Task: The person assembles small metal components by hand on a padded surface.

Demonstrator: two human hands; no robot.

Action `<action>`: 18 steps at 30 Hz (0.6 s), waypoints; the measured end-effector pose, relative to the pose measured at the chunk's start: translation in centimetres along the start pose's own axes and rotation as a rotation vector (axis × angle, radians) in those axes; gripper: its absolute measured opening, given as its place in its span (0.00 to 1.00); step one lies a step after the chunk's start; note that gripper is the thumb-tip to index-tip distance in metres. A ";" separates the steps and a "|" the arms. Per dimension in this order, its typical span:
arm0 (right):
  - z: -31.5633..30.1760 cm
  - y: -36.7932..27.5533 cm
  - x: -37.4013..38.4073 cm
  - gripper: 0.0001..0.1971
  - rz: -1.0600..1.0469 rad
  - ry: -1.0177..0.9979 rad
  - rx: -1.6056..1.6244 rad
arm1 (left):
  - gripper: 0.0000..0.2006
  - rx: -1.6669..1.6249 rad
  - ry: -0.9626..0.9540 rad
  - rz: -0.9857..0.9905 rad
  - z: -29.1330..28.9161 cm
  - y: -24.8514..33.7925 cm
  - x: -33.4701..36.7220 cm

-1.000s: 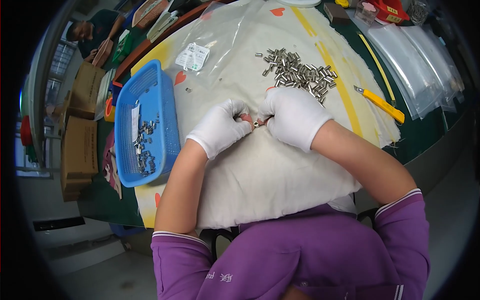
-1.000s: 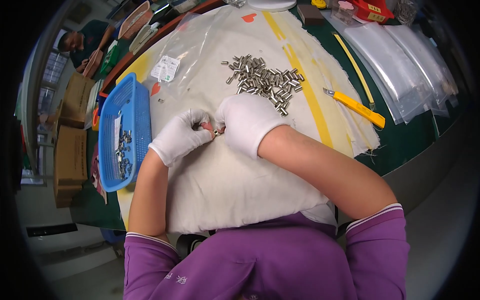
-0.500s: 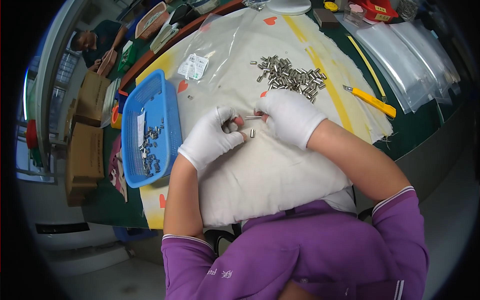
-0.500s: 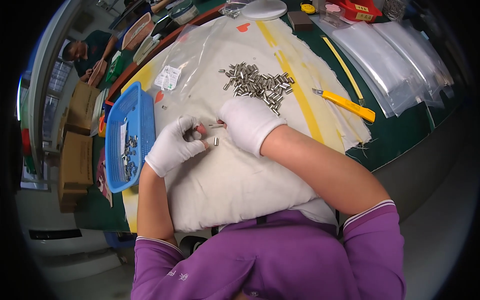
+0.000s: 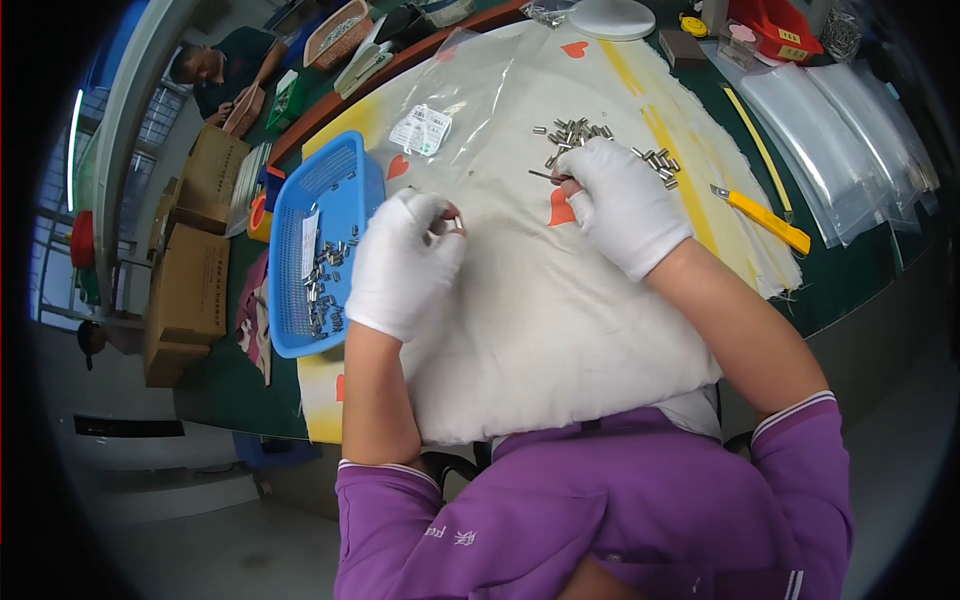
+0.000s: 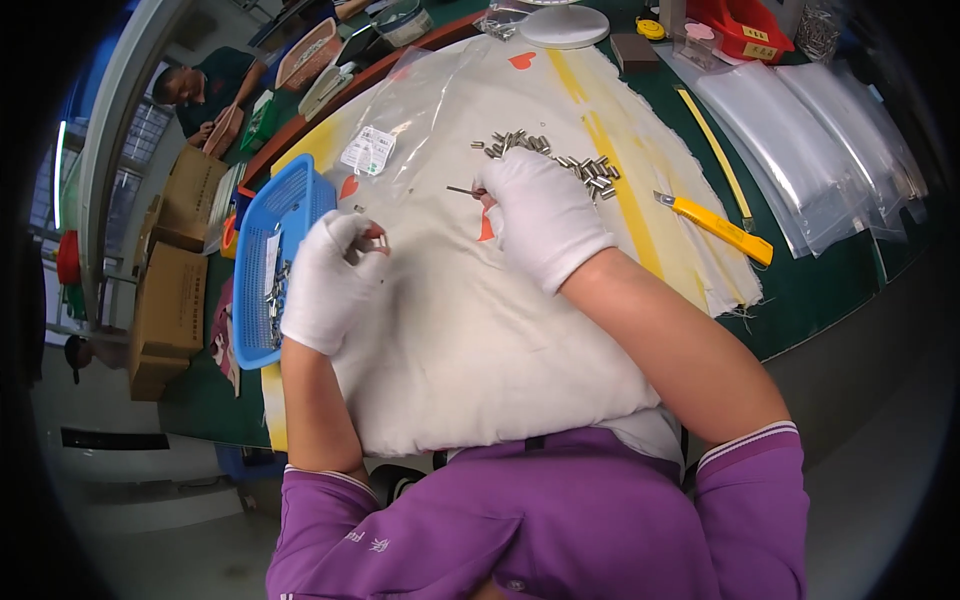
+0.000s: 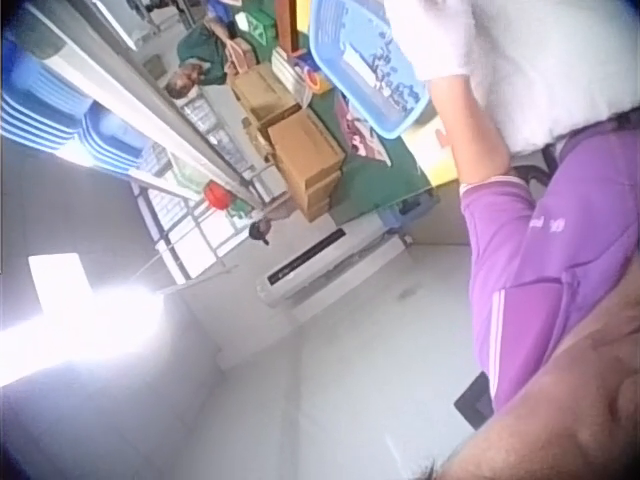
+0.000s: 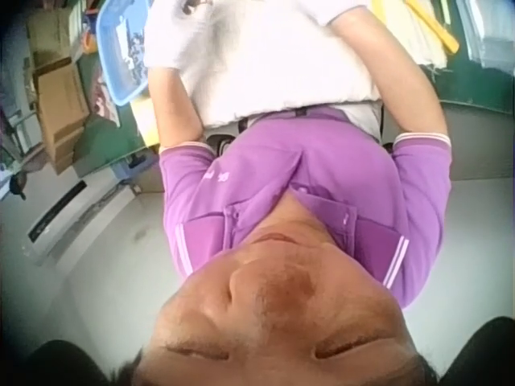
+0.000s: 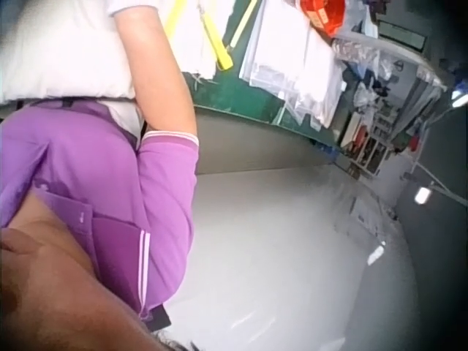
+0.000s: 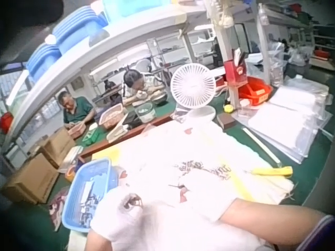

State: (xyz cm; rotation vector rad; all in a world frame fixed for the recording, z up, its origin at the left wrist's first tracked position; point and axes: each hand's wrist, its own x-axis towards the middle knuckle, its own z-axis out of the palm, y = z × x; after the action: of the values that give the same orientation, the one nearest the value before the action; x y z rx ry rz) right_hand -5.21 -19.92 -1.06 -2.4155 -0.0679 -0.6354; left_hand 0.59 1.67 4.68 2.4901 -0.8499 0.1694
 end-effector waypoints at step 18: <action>-0.2 1.7 1.5 0.09 0.280 0.203 0.303 | 0.10 -0.044 -0.147 -0.037 6.1 2.0 6.5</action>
State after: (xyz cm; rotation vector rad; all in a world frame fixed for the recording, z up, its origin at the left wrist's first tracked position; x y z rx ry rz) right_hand -3.64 -21.54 -1.27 -2.0113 0.2391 -0.6818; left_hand 4.32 -6.18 1.99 2.4984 -0.8566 -0.0454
